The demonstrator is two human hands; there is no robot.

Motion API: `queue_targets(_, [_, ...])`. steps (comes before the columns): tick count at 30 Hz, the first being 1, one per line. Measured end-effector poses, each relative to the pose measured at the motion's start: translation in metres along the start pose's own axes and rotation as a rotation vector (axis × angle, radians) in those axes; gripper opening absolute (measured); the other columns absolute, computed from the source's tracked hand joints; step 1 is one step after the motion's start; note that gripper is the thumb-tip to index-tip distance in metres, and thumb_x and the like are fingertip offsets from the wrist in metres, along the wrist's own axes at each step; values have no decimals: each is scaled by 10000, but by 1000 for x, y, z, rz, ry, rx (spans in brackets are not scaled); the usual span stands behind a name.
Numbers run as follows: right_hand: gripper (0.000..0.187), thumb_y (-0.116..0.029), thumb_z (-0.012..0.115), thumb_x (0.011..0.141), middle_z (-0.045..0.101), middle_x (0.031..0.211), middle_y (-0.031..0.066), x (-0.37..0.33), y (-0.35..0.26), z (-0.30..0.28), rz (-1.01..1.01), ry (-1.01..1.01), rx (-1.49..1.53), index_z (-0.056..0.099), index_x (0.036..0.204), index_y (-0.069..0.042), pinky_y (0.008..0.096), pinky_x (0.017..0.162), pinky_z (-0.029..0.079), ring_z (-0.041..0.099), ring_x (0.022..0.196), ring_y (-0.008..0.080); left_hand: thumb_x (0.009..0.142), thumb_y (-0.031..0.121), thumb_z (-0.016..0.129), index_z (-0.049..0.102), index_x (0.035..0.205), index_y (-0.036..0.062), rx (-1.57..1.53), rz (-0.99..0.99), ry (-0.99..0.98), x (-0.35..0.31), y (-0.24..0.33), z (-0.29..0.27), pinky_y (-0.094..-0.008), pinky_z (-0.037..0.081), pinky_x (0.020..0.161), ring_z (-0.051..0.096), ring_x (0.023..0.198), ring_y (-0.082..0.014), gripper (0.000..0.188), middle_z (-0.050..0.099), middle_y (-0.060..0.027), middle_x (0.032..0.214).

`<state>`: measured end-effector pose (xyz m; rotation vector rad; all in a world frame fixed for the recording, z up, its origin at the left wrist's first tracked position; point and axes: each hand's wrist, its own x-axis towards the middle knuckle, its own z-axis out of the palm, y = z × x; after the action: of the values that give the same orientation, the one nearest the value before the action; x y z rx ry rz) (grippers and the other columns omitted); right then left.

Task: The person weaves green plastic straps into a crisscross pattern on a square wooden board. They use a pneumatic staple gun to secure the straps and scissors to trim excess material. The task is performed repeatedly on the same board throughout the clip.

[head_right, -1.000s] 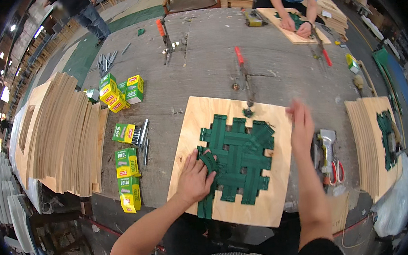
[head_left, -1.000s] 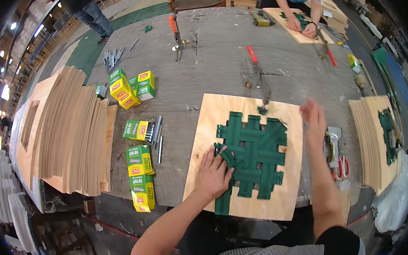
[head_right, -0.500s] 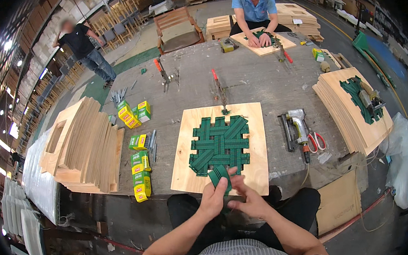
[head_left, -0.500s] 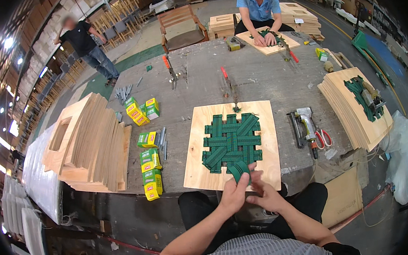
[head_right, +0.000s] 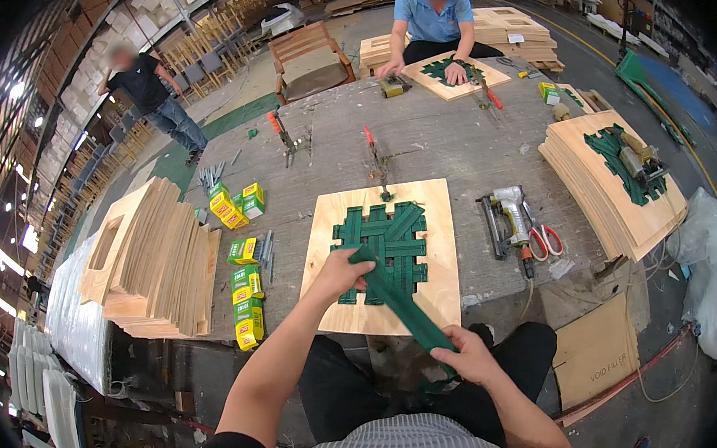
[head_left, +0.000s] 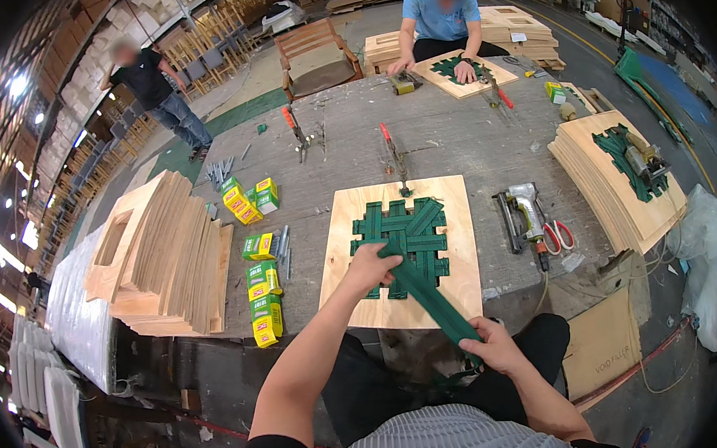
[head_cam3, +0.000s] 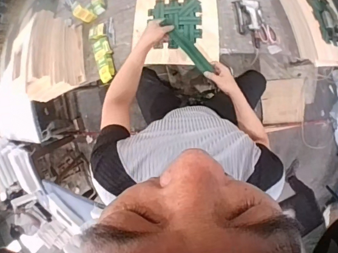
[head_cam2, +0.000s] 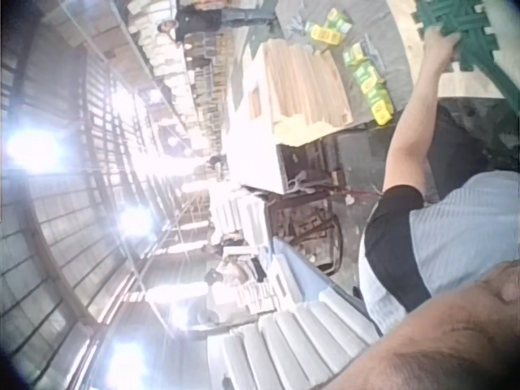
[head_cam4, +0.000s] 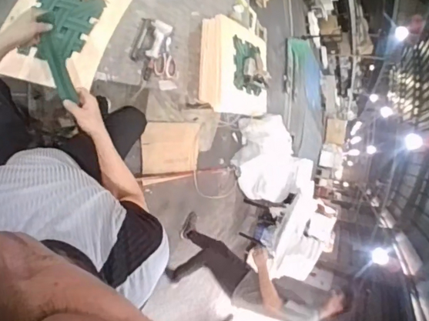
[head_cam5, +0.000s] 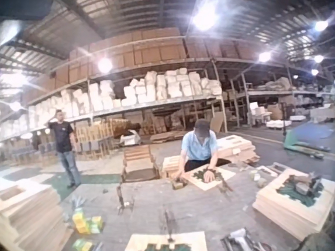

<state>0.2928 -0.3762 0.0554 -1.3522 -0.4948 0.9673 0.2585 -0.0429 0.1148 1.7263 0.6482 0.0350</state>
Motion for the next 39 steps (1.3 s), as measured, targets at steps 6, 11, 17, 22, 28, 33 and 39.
queue_targets(6, [509,-63,783,895,649,842,14,-6,-11,-44,8,252,-186,562,1350,-9,234,658,484,602,728,79,928,223,734,723,1207,-21,429,12,144,58,-14,26,-396,595,784,753,844,-279,370,764,-185,1029])
queue_targets(11, [418,-123,786,836,657,1007,157,19,-16,-21,-389,491,-975,666,1219,-6,400,795,551,672,923,307,909,244,739,744,1180,6,544,69,202,66,-38,26,-440,554,924,721,1054,-353,361,752,-212,1112])
queue_targets(17, [746,-63,616,998,678,853,98,129,-27,45,193,18,48,235,1639,-55,319,589,526,635,635,156,849,272,798,766,1115,12,523,34,139,70,-31,32,-416,578,850,746,954,-318,373,767,-189,1033])
queue_targets(22, [808,-55,525,1012,649,788,70,183,-38,67,361,-40,140,53,1666,-97,307,527,496,610,557,156,840,284,802,775,1090,20,543,71,147,76,-40,25,-414,584,824,750,922,-324,364,769,-185,996])
queue_targets(28, [646,-75,534,1008,644,781,67,201,-38,70,476,16,104,233,1580,-69,335,516,507,608,559,157,908,250,720,773,1072,31,548,174,130,85,-51,19,-422,583,825,746,927,-339,278,765,-188,1002])
queue_targets(33, [423,-150,582,1015,651,767,48,212,-31,72,440,81,419,438,1400,-55,343,555,534,619,584,162,974,201,607,743,1094,48,598,205,325,101,-56,-8,-447,573,840,730,957,-361,238,757,-181,1013])
queue_targets(39, [337,-289,654,1009,625,728,29,238,-10,58,443,-40,1242,547,727,-140,303,550,536,621,579,146,999,181,585,718,1164,44,373,-54,142,115,-46,-18,-357,587,531,694,600,-199,252,719,-114,801])
